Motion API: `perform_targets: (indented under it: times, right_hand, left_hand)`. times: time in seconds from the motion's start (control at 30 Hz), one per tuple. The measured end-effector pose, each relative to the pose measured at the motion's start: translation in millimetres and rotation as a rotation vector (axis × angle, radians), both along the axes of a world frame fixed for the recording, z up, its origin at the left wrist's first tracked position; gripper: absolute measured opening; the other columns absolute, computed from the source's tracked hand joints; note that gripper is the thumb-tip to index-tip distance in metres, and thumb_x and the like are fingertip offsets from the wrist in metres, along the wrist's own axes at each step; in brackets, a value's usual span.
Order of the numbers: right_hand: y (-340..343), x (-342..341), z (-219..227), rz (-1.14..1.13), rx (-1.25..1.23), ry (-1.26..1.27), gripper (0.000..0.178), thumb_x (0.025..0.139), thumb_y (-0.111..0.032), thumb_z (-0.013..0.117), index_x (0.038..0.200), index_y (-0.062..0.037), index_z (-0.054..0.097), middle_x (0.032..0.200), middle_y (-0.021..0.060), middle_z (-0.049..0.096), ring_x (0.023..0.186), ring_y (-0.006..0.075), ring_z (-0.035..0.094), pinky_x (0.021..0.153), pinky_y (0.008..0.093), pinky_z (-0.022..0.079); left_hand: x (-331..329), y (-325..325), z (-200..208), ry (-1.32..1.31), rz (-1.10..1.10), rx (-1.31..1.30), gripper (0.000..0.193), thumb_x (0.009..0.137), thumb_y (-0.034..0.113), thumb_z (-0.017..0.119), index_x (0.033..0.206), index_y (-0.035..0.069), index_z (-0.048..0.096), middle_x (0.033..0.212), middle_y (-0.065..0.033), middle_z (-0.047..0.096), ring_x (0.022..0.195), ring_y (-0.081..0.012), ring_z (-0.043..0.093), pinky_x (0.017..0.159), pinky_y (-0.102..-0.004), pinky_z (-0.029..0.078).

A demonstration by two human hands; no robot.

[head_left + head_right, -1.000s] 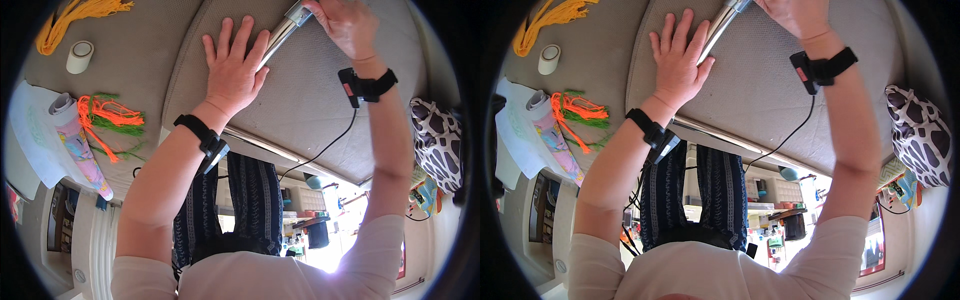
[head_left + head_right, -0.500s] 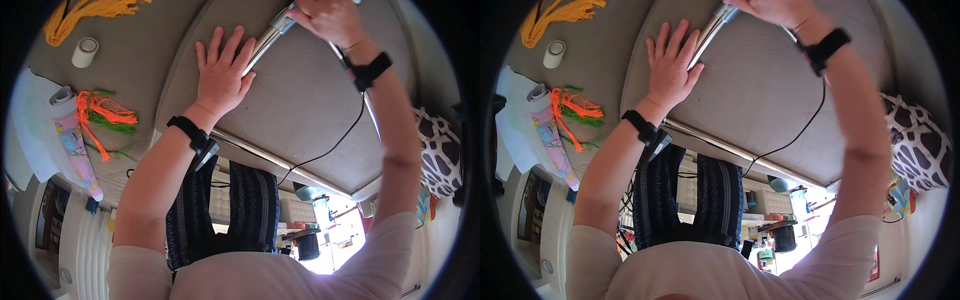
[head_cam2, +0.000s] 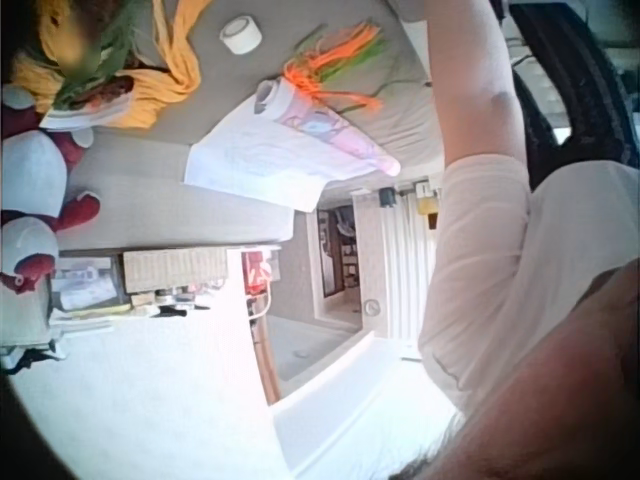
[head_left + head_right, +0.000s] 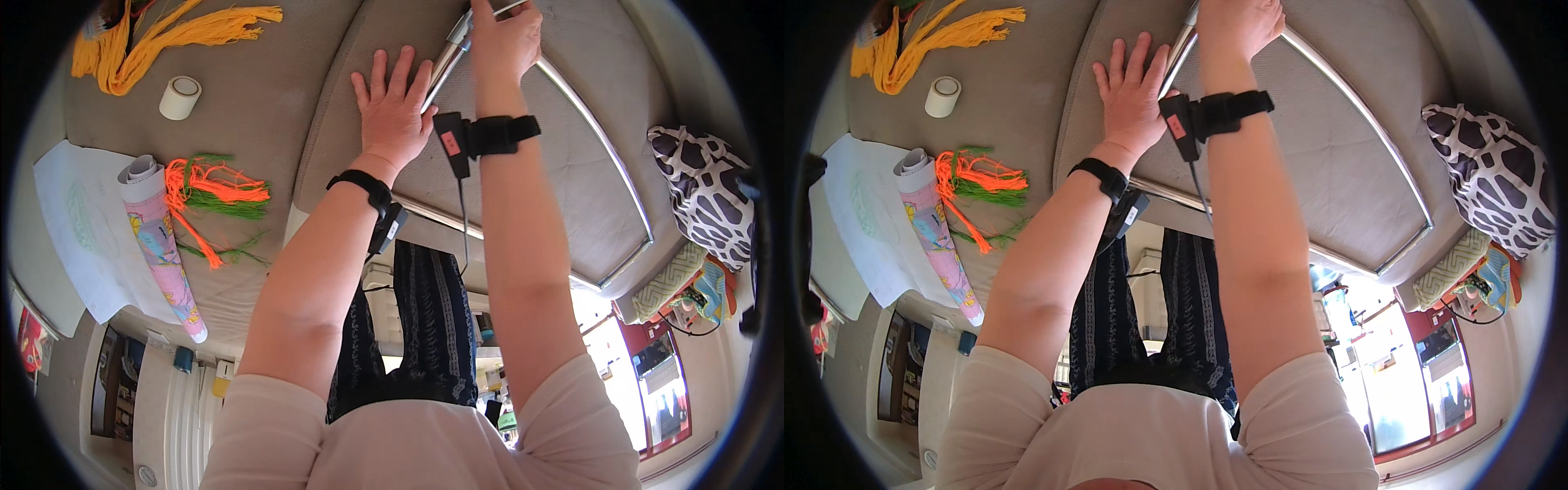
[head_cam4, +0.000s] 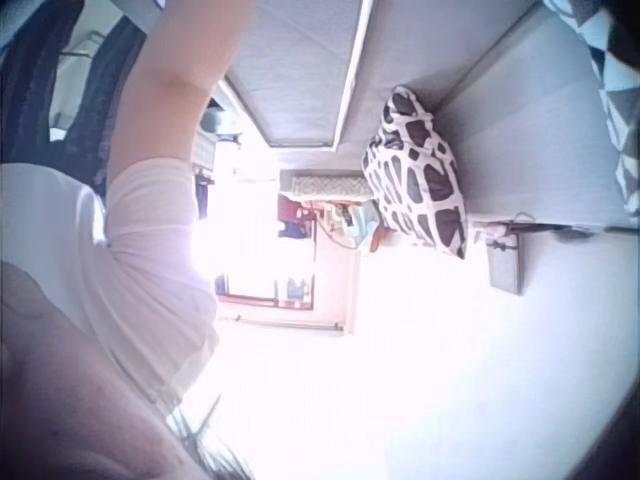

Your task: The person retrieves a roll of tape from a drawer, then walks to a sofa and uses an Allen key to tighten screws on the metal frame of an overturned chair. The person repeatedly adjusts and secures multiple joints on the chair frame.

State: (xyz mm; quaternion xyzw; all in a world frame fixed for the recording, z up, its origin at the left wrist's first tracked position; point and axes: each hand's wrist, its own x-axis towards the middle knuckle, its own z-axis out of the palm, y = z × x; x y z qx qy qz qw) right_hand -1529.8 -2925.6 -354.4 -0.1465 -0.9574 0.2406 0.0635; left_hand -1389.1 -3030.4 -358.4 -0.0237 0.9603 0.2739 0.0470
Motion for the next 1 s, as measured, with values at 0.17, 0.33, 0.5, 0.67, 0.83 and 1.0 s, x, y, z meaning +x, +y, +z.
perform_targets:
  times: [0.17,0.33,0.5,0.67,0.83,1.0]
  right_hand:
    - [16.2,-23.0,2.9,0.077,0.229,-0.134,0.046,0.077,-0.033,0.070,0.105,0.0014,0.059,0.105,0.0260,0.065,0.106,0.0441,0.060,0.093,0.0552,0.045]
    - [29.3,-33.4,-4.8,0.141,0.168,-0.137,0.033,0.074,-0.023,0.067,0.094,0.0020,0.058,0.091,0.0226,0.064,0.090,0.0416,0.062,0.086,0.0513,0.049]
    - [35.3,-33.3,-9.5,0.295,-0.159,-0.028,0.022,0.076,-0.013,0.061,0.086,0.0037,0.051,0.074,0.0169,0.057,0.069,0.0339,0.058,0.069,0.0451,0.048]
    - [35.7,-34.1,-14.8,0.361,-0.125,0.002,0.021,0.077,-0.012,0.060,0.087,0.0019,0.049,0.075,0.0163,0.057,0.070,0.0363,0.057,0.070,0.0468,0.046]
    - [19.7,-31.8,-10.0,0.364,-0.214,0.002,0.023,0.078,-0.015,0.062,0.095,-0.0031,0.052,0.088,0.0191,0.062,0.085,0.0410,0.062,0.077,0.0487,0.048]
    - [32.3,-19.7,19.9,0.411,-0.068,-0.199,0.052,0.081,-0.040,0.069,0.117,-0.0042,0.056,0.116,0.0191,0.062,0.115,0.0394,0.056,0.100,0.0534,0.039]
  left_hand:
    - [-0.1,1.2,-0.4,0.007,0.021,0.062,0.069,0.083,0.029,0.075,0.145,0.023,0.045,0.158,-0.0051,0.032,0.149,-0.0392,0.020,0.117,-0.0691,0.012]
    - [0.9,3.3,-2.5,0.002,0.008,0.050,0.067,0.086,0.032,0.073,0.146,0.024,0.045,0.159,-0.0045,0.030,0.148,-0.0392,0.020,0.116,-0.0700,0.013]
    - [-1.8,2.1,0.8,-0.005,0.011,0.064,0.068,0.085,0.032,0.074,0.146,0.025,0.045,0.159,-0.0042,0.030,0.148,-0.0388,0.021,0.116,-0.0698,0.013]
    - [3.0,3.3,-9.4,0.013,-0.008,-0.016,0.069,0.085,0.035,0.075,0.146,0.024,0.045,0.158,-0.0059,0.032,0.148,-0.0392,0.022,0.116,-0.0696,0.012]
    - [-6.1,-9.0,4.9,-0.027,-0.068,0.044,0.069,0.086,0.042,0.071,0.146,0.018,0.045,0.157,-0.0097,0.032,0.148,-0.0408,0.020,0.116,-0.0697,0.009]
    - [-118.5,-59.7,53.8,0.428,-0.608,-0.055,0.056,0.089,0.029,0.066,0.138,0.009,0.049,0.145,-0.0159,0.046,0.136,-0.0329,0.043,0.112,-0.0522,0.035]
